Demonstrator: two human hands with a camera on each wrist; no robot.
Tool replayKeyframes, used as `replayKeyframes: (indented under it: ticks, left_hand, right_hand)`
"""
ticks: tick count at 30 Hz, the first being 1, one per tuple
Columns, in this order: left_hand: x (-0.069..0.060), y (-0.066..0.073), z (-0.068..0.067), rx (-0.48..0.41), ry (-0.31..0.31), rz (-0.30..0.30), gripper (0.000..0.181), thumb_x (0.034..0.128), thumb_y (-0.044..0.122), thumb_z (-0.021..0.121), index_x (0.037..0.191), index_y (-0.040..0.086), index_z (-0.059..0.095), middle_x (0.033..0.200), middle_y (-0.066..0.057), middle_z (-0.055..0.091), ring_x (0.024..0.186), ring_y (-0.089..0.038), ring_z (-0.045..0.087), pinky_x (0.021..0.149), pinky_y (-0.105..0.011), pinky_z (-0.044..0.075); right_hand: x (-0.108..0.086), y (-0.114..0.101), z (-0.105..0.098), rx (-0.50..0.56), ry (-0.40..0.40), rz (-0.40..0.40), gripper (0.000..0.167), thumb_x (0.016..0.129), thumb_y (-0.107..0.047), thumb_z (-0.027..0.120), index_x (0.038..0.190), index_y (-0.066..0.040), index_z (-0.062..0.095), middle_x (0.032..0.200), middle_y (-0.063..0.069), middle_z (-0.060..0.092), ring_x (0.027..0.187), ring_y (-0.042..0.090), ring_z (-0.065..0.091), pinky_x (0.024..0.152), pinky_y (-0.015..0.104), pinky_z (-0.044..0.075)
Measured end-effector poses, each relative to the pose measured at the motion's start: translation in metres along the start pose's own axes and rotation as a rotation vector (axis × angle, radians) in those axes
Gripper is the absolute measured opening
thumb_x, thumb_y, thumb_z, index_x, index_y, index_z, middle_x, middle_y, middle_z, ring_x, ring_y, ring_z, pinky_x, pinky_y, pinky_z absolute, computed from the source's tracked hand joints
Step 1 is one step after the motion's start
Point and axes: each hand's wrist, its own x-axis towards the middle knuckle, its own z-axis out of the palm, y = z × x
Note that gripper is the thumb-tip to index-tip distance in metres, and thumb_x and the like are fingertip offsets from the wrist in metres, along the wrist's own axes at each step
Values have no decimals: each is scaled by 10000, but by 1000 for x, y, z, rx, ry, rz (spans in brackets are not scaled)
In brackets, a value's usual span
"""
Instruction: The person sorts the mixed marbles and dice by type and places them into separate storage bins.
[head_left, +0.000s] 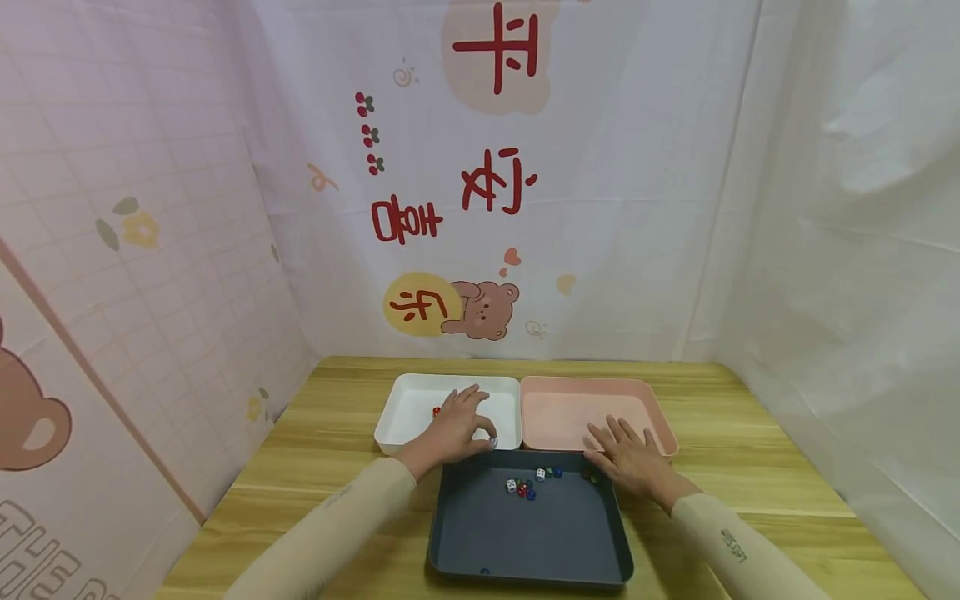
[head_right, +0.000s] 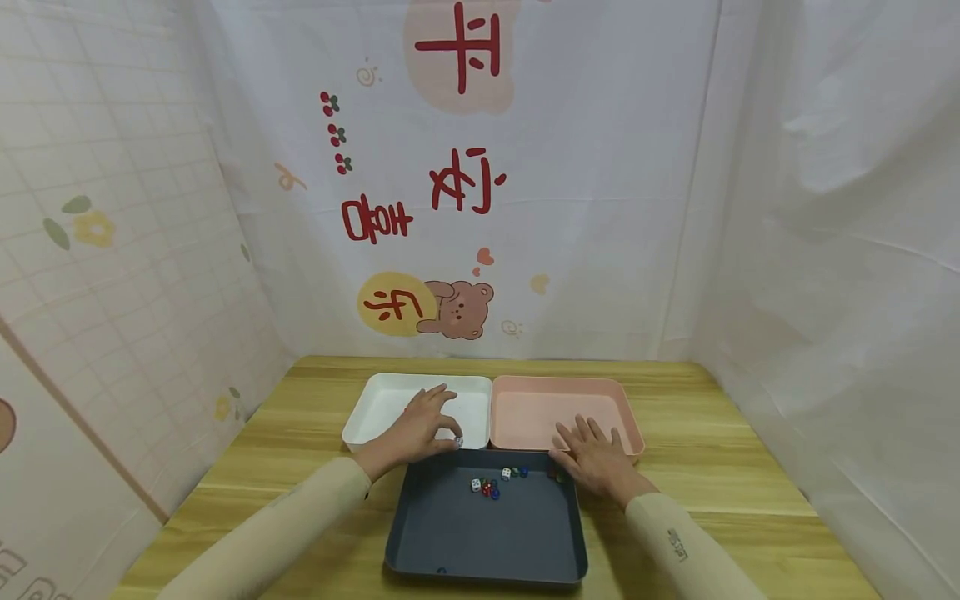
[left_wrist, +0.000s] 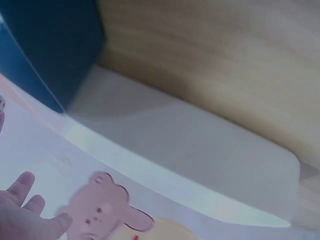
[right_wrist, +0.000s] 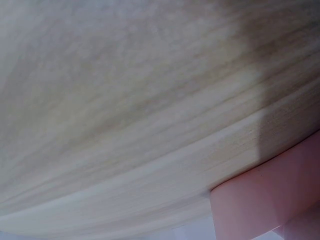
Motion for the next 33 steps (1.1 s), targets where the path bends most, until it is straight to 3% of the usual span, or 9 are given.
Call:
replayKeyframes:
  ticks: [6, 15, 22, 33]
  left_hand:
    - [6, -23, -2, 6, 38, -82, 102, 869, 327, 774, 912, 236, 787, 1424, -209, 482, 1403, -412, 326, 1100, -665, 229]
    - [15, -50, -9, 4, 36, -249, 122, 879, 315, 765, 945, 215, 789, 1449, -191, 455, 1414, -406, 304, 1120, -630, 215]
    - [18, -71, -3, -1, 46, -361, 95, 884, 304, 762, 935, 228, 786, 1475, -185, 444, 1430, -391, 277, 1126, -648, 178]
    - [15, -84, 8, -18, 52, -462, 82, 867, 265, 779, 908, 195, 788, 1429, -185, 476, 1403, -388, 301, 1105, -658, 200]
  right_hand:
    - [1, 1, 1, 1, -3, -3, 655, 1029, -549, 392, 1519, -115, 414, 1554, 267, 303, 1422, 485, 259, 1069, 745, 132]
    - [1, -1, -2, -6, -10, -2, 656, 1031, -546, 391, 1520, -109, 410, 1555, 270, 300, 1422, 481, 264, 1068, 742, 145]
    - [0, -2, -4, -7, -6, -3, 649, 1032, -533, 402, 1518, -105, 412, 1556, 270, 296, 1423, 481, 262, 1069, 742, 141]
    - [0, 1, 0, -14, -7, -1, 656, 1031, -545, 393, 1520, -109, 410, 1553, 269, 303, 1425, 480, 256, 1068, 742, 142]
